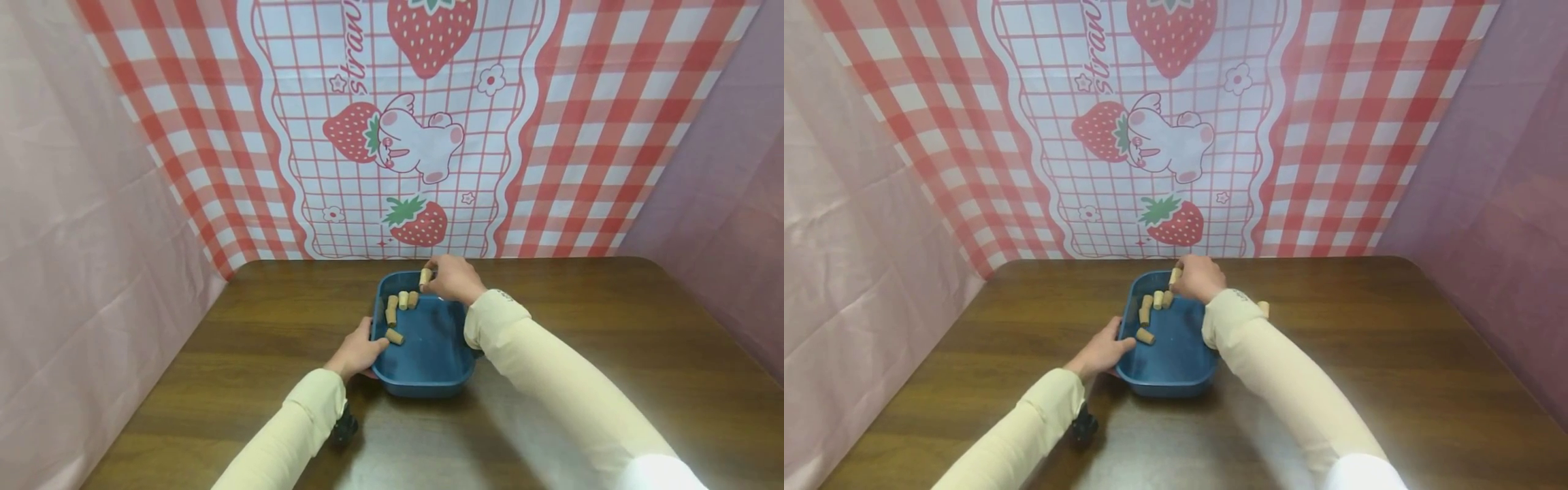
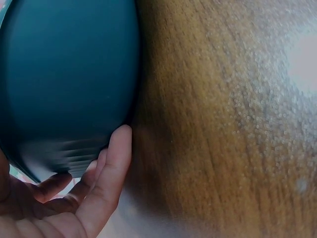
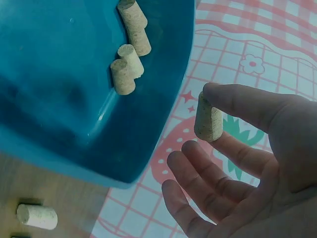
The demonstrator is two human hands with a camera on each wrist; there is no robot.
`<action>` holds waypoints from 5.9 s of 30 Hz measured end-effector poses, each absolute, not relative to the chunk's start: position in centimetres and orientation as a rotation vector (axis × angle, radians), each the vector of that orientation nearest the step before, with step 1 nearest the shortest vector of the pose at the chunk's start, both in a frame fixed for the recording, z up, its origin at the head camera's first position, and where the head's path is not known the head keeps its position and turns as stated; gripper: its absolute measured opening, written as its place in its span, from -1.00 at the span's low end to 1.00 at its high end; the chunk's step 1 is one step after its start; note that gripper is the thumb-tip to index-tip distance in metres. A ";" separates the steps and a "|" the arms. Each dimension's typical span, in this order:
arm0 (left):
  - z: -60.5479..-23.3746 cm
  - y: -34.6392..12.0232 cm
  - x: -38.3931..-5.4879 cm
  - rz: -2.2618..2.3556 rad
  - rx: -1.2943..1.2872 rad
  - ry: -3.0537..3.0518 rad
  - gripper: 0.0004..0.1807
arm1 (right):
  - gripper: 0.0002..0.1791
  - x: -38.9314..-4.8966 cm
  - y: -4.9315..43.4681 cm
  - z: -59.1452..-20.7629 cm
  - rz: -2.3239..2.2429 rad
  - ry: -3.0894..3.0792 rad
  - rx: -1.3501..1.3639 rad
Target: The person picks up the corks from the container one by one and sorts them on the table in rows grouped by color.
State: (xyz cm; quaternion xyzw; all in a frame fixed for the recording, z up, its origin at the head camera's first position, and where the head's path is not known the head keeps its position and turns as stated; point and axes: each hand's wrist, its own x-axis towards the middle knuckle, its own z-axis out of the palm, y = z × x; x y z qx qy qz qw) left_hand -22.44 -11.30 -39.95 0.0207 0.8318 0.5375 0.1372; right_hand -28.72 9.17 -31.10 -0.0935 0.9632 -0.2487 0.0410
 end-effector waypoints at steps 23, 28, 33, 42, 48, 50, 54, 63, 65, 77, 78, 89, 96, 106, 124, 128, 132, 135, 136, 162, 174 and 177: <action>-40.0 -11.3 -22.5 1.522 0.077 2.421 -0.41 | -0.48 -27.7 13.9 -30.5 -0.729 2.944 -0.321; -40.0 -11.3 -22.5 1.523 0.070 2.418 -0.42 | -0.47 -27.6 15.4 -30.7 -0.731 2.952 -0.317; -40.0 -11.3 -22.5 1.523 0.066 2.424 -0.41 | -0.46 -27.4 17.3 -30.9 -0.742 2.944 -0.298; -39.9 -11.2 -22.5 1.504 0.055 2.425 -0.42 | -0.47 -26.9 20.6 -31.4 -0.707 2.981 -0.285; -40.0 -11.2 -22.5 1.518 0.053 2.430 -0.42 | -0.48 -26.6 22.7 -32.6 -0.683 3.010 -0.301; -40.0 -11.2 -22.4 1.522 0.051 2.429 -0.42 | -0.49 -26.6 23.3 -33.1 -0.669 3.027 -0.307; -39.9 -11.2 -22.3 1.521 0.043 2.422 -0.42 | -0.51 -26.4 24.3 -33.8 -0.656 3.051 -0.295; -39.8 -11.2 -22.3 1.523 0.040 2.420 -0.42 | -0.46 -25.5 26.1 -35.3 -0.754 2.935 -0.136; -39.8 -11.2 -22.3 1.530 0.041 2.418 -0.43 | -0.47 -25.6 26.6 -35.8 -0.708 2.975 -0.175; -39.8 -11.1 -22.3 1.543 0.047 2.422 -0.44 | -0.49 -26.5 27.7 -37.5 -0.631 3.019 -0.203; -39.8 -11.1 -22.3 1.542 0.046 2.421 -0.44 | -0.49 -26.5 27.7 -37.6 -0.633 3.015 -0.200; -39.8 -11.2 -22.3 1.536 0.050 2.424 -0.42 | -0.48 -27.0 27.5 -38.1 -0.631 2.954 -0.146; -40.0 -11.1 -22.4 1.539 0.051 2.421 -0.41 | -0.49 -27.1 27.2 -38.1 -0.600 2.966 -0.148; -39.9 -11.2 -22.4 1.526 0.049 2.424 -0.40 | -0.47 -27.1 27.1 -37.9 -0.572 2.937 -0.152; -39.9 -11.1 -22.5 1.520 0.056 2.425 -0.43 | -0.44 -27.1 27.6 -38.1 -0.597 2.905 -0.174; -39.9 -11.2 -22.5 1.516 0.060 2.426 -0.43 | -0.43 -27.0 27.9 -38.1 -0.637 2.935 -0.229; -39.8 -11.2 -22.5 1.504 0.059 2.421 -0.42 | -0.41 -26.7 28.1 -38.0 -0.697 2.985 -0.264; -39.8 -11.2 -22.6 1.500 0.058 2.416 -0.42 | -0.42 -26.4 28.0 -37.7 -0.755 3.002 -0.249; -39.8 -11.2 -22.6 1.497 0.058 2.418 -0.41 | -0.43 -26.4 27.9 -37.5 -0.772 3.005 -0.243; -39.9 -11.3 -22.8 1.459 0.051 2.421 -0.43 | -0.57 -25.9 21.5 -33.2 -1.029 3.102 -0.398; -39.9 -11.2 -22.6 1.489 0.061 2.424 -0.44 | -0.57 -26.4 18.2 -32.5 -1.097 3.034 -0.404; -39.9 -11.2 -22.5 1.504 0.066 2.426 -0.45 | -0.57 -26.5 17.3 -32.3 -1.084 3.031 -0.410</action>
